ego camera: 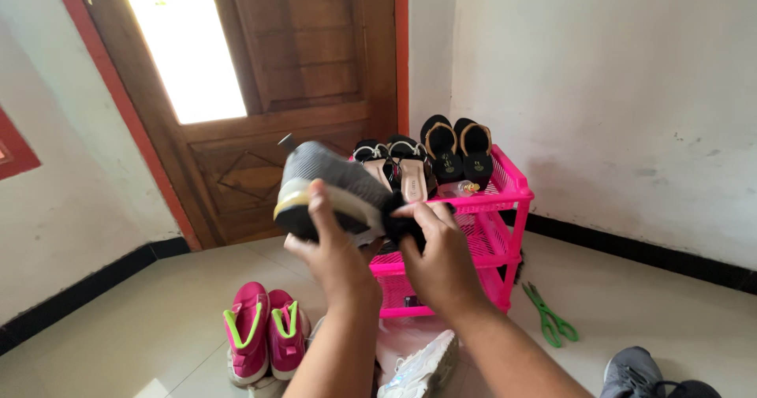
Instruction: The person cleans a gray sneaker by wiping it with a dark cloth and spraying it with a liquid from a small bottle. The person repeatedly wipes the shoe's upper, sole, and sides while holding it in one hand.
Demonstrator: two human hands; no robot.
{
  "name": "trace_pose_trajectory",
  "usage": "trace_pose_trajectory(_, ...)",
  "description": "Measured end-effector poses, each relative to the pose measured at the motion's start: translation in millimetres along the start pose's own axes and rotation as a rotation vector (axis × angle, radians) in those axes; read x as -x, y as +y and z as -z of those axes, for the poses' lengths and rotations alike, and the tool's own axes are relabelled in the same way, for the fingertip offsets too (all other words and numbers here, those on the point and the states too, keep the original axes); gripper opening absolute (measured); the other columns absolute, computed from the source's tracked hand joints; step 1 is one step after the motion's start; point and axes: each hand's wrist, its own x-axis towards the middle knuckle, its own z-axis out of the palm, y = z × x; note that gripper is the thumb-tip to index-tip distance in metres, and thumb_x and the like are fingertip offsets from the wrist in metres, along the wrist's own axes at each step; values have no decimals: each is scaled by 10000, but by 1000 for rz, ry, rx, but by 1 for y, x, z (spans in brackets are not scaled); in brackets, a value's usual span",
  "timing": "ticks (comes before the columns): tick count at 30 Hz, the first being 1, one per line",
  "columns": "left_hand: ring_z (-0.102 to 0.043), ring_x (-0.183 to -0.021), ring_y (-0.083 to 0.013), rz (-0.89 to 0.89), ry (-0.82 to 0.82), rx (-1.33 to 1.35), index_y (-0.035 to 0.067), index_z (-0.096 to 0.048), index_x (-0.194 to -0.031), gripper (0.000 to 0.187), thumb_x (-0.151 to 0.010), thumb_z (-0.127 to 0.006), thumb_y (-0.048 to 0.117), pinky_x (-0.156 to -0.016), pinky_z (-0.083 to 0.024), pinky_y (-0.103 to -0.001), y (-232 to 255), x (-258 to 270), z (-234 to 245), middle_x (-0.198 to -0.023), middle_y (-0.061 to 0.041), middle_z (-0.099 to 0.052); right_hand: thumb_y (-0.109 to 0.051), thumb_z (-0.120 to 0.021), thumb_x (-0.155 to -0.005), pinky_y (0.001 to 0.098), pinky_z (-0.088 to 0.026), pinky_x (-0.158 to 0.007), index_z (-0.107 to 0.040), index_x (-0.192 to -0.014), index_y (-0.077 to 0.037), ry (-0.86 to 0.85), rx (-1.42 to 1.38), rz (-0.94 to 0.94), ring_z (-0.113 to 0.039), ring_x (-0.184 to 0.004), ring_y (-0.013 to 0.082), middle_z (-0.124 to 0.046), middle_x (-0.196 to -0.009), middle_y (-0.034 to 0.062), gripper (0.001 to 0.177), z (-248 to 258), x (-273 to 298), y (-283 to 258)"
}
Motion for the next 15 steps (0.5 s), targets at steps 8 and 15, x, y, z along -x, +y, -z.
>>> trace_pose_trajectory(8,-628,-1114,-344,-162,-174,-399,82,-365,-1375,995,-688,-666,736,-731,-630,-561,36,-9,-40,-1292,-189,-521,-1,-634,-802,435,-552,-799,-707,-1055,-77,101,-39,-191,-692,-938,375,-669,-1002,184,274,24,-13,-1)
trace_pose_trajectory(15,-704,-1141,-415,-74,-231,-213,109,-322,-1386,1026,-642,-606,756,-717,-644,-604,76,-15,-42,-1323,-229,-529,-1,-681,-747,424,-580,-818,-744,-1017,-107,8,105,-224,-739,-942,342,-758,-1002,172,297,25,-13,114)
